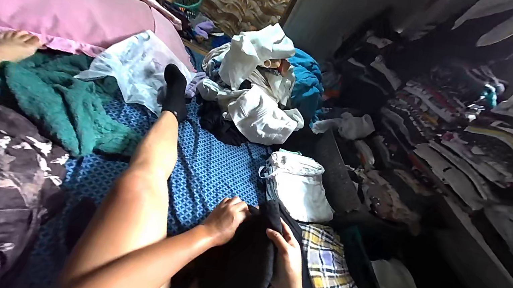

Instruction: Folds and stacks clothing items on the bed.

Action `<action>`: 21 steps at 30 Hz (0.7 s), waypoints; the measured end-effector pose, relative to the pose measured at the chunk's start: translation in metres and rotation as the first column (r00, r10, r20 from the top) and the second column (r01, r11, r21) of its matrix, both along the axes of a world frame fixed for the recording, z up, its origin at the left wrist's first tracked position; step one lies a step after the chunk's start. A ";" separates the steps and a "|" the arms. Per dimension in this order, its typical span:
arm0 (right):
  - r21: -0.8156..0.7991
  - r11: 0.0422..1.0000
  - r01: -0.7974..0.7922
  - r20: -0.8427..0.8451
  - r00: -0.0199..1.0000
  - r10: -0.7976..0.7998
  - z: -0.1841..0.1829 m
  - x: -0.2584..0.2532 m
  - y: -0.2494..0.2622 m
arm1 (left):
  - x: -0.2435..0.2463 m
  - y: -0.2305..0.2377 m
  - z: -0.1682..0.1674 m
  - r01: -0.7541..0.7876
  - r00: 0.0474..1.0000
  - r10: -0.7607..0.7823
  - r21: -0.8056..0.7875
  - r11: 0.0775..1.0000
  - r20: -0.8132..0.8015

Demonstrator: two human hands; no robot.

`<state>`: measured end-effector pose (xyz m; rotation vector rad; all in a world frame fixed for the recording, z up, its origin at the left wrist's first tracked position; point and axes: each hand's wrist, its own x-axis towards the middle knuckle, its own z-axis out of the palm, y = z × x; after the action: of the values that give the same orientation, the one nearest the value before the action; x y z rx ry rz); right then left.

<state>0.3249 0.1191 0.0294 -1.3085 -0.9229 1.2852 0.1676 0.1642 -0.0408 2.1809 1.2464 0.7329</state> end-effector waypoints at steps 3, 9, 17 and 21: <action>-0.003 1.000 -0.025 0.016 1.000 0.025 -0.002 0.001 0.004 | -0.009 0.000 0.005 0.095 0.994 -0.099 -0.086 0.992 -0.041; 0.012 0.996 -0.086 0.008 0.996 0.085 0.004 -0.007 0.005 | -0.015 -0.005 0.009 0.125 0.983 -0.142 -0.144 0.982 -0.116; -0.037 0.992 -0.123 0.003 0.992 0.123 -0.006 -0.021 0.015 | -0.015 -0.004 0.003 0.147 0.980 -0.161 -0.116 0.982 -0.119; -0.082 0.990 -0.118 0.000 0.993 0.118 -0.015 -0.019 0.020 | -0.019 -0.006 0.010 0.148 0.968 -0.188 -0.226 0.963 -0.167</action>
<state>0.3060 0.1395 0.0142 -1.3377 -0.9720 1.4245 0.1483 0.1582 -0.0307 2.1813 1.1513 0.3160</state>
